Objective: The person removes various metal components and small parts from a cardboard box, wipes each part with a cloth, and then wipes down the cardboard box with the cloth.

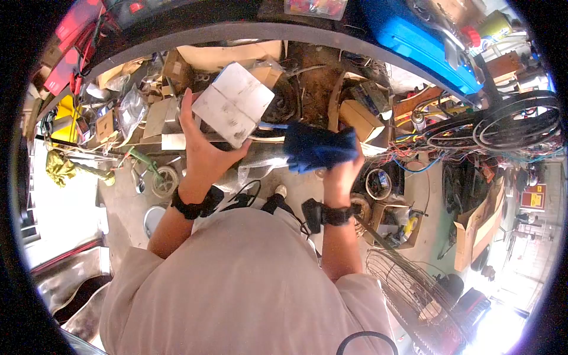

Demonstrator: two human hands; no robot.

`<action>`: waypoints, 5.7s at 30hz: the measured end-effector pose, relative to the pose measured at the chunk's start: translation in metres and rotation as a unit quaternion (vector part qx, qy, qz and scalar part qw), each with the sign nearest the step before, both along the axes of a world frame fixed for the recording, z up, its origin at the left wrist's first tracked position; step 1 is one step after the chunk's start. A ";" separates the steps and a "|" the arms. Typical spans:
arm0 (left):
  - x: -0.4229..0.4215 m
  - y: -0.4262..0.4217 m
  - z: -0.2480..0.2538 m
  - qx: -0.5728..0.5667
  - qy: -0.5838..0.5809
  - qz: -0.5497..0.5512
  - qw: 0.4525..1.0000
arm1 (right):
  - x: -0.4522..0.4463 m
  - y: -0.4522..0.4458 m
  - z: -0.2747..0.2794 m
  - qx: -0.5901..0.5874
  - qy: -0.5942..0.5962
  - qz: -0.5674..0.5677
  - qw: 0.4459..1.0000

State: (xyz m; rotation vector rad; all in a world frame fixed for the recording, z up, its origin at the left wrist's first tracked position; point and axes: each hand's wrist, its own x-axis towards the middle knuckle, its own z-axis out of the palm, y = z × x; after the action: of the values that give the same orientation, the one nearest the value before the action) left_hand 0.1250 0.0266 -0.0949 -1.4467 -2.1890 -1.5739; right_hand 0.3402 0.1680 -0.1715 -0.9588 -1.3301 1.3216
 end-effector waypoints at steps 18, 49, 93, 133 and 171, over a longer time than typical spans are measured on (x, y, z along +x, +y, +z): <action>0.005 0.012 0.002 0.016 0.030 0.001 0.999 | -0.070 -0.057 0.064 0.352 -0.284 0.281 0.847; -0.016 -0.008 0.007 -0.013 0.048 0.016 0.999 | -0.041 -0.017 -0.011 0.022 0.214 0.156 0.964; 0.037 0.004 0.010 -0.005 0.167 0.013 0.986 | -0.047 -0.034 0.066 0.473 -0.142 0.384 0.780; -0.014 -0.049 -0.008 0.102 0.023 0.070 0.992 | -0.084 -0.080 0.094 0.516 -0.219 0.290 0.775; -0.006 -0.052 0.018 -0.030 0.191 -0.177 0.965 | -0.068 -0.089 0.075 0.543 -0.323 0.245 0.735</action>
State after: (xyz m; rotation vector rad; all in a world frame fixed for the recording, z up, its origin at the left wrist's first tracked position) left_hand 0.1187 -0.0253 -0.0768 -2.0504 -1.8462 -1.1766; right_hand 0.2717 0.0794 -0.0960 -0.1724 -2.5806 0.2598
